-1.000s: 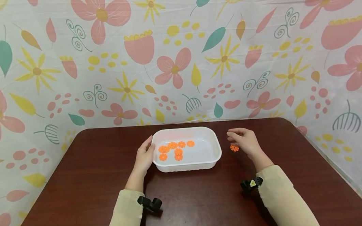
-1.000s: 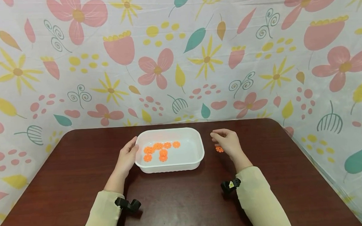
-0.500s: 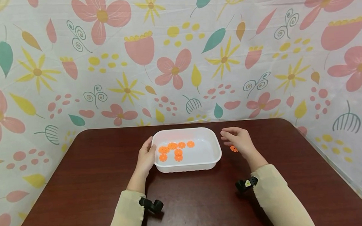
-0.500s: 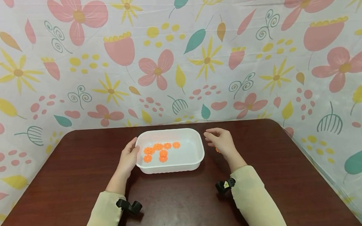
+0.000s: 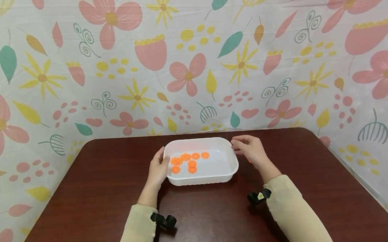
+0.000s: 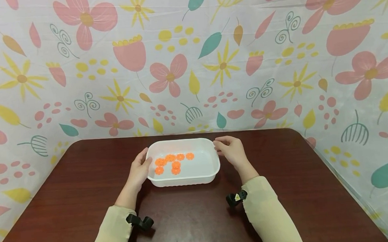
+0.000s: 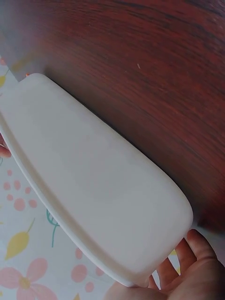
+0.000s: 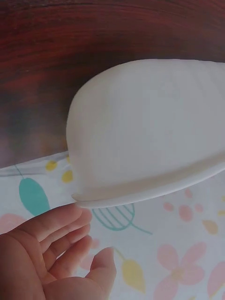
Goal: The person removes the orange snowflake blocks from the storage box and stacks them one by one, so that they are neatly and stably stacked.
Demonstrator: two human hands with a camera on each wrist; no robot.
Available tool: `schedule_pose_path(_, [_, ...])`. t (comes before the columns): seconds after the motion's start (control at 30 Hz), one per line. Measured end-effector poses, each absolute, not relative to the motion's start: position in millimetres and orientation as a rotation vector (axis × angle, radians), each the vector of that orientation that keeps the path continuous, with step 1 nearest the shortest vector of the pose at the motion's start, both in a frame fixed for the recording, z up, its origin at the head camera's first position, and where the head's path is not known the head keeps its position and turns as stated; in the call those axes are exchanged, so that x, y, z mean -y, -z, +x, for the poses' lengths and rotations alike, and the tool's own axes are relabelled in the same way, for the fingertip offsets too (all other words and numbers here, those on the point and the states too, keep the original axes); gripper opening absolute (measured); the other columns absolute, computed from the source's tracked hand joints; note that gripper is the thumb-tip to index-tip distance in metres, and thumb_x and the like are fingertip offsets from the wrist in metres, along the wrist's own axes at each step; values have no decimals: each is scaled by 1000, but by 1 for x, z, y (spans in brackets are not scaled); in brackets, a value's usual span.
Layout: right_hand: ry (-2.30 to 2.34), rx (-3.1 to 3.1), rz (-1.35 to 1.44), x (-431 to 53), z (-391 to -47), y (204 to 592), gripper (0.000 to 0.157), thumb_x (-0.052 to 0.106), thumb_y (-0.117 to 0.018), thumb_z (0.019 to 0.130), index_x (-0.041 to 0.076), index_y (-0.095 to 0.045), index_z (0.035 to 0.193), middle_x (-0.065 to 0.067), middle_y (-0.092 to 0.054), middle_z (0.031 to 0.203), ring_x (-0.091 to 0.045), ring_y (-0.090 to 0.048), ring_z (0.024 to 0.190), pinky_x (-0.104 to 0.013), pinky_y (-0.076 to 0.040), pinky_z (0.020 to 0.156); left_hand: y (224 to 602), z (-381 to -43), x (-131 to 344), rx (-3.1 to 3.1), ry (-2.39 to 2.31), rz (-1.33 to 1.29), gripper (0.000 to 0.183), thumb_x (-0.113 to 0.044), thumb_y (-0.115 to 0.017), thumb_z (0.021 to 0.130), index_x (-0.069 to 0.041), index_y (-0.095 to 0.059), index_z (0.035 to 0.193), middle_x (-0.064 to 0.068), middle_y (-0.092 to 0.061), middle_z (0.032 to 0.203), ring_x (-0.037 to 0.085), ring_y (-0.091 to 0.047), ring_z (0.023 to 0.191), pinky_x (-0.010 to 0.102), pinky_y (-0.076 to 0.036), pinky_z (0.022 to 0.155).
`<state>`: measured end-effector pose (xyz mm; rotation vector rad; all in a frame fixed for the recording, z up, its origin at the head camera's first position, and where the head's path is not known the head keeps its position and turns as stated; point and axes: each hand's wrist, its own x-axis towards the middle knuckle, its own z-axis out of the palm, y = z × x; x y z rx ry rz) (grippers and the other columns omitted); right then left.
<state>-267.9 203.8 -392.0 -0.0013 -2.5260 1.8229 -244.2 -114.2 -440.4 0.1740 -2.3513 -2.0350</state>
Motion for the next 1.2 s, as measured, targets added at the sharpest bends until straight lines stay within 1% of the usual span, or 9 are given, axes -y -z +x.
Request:
schedule_pose_path(0.07, [-1825,2533,-17,-202,-269,391,42,26,-62,91,-2,-59,122,-22,-63,117,-17,-69,92,-39,-55,80,441,-244,114,2347,2031,178,51,-16,-44,99,-11,-32,148,18,-43,143,30,-45,126,45,-39,105])
schedule_pose_path(0.1, [-1822,2543,-6,-201,-269,391,42,27,-62,92,-2,-59,123,-24,-61,120,-17,-69,92,-37,-56,80,441,-244,114,2350,2028,179,51,-16,-44,99,-12,-32,148,17,-43,143,30,-45,126,45,-39,105])
schedule_pose_path(0.13, [-1817,2547,-7,-199,-269,391,42,27,-62,92,-2,-59,122,-23,-61,120,-13,-69,90,-36,-56,79,441,-244,114,2350,2027,180,51,-16,-44,99,-12,-32,148,17,-43,143,30,-46,125,45,-39,104])
schedule_pose_path(0.23, [-1833,2543,-9,-193,-270,390,42,27,-62,92,-1,-59,122,-23,-62,119,-10,-68,87,-34,-56,78,443,-245,114,2351,2010,175,50,-16,-44,99,-12,-33,148,18,-44,143,30,-47,124,46,-40,103])
schedule_pose_path(0.4, [-1851,2542,0,-180,-270,389,40,25,-62,91,-1,-60,121,-22,-63,117,-16,-68,90,-34,-57,77,444,-245,113,2362,1999,177,50,-17,-43,99,-13,-33,147,17,-44,142,30,-47,123,45,-41,103])
schedule_pose_path(0.53, [-1844,2550,25,-169,-272,391,39,23,-64,91,-1,-61,120,-21,-65,113,-21,-68,93,-35,-57,77,444,-245,113,2363,1992,165,50,-17,-42,99,-12,-33,148,18,-44,142,31,-47,124,46,-40,103])
schedule_pose_path(0.8, [-1782,2607,43,-151,-274,395,36,23,-64,90,2,-62,118,-19,-66,111,-26,-67,96,-35,-57,77,445,-246,114,2365,1990,166,50,-17,-43,99,-12,-33,148,18,-43,142,30,-47,124,46,-40,103])
schedule_pose_path(1.07, [-1749,2627,108,-137,-278,399,33,20,-64,90,1,-64,116,-18,-66,110,-26,-65,96,-34,-57,76,446,-246,115,2349,1981,171,49,-16,-44,98,-13,-35,147,18,-46,141,30,-48,123,45,-40,103])
schedule_pose_path(1.2, [-1704,2647,135,-132,-281,405,32,19,-65,89,1,-65,115,-17,-67,107,-23,-66,92,-32,-57,74,446,-246,114,2353,1967,162,49,-15,-44,98,-12,-35,147,19,-46,140,31,-49,121,46,-41,102])
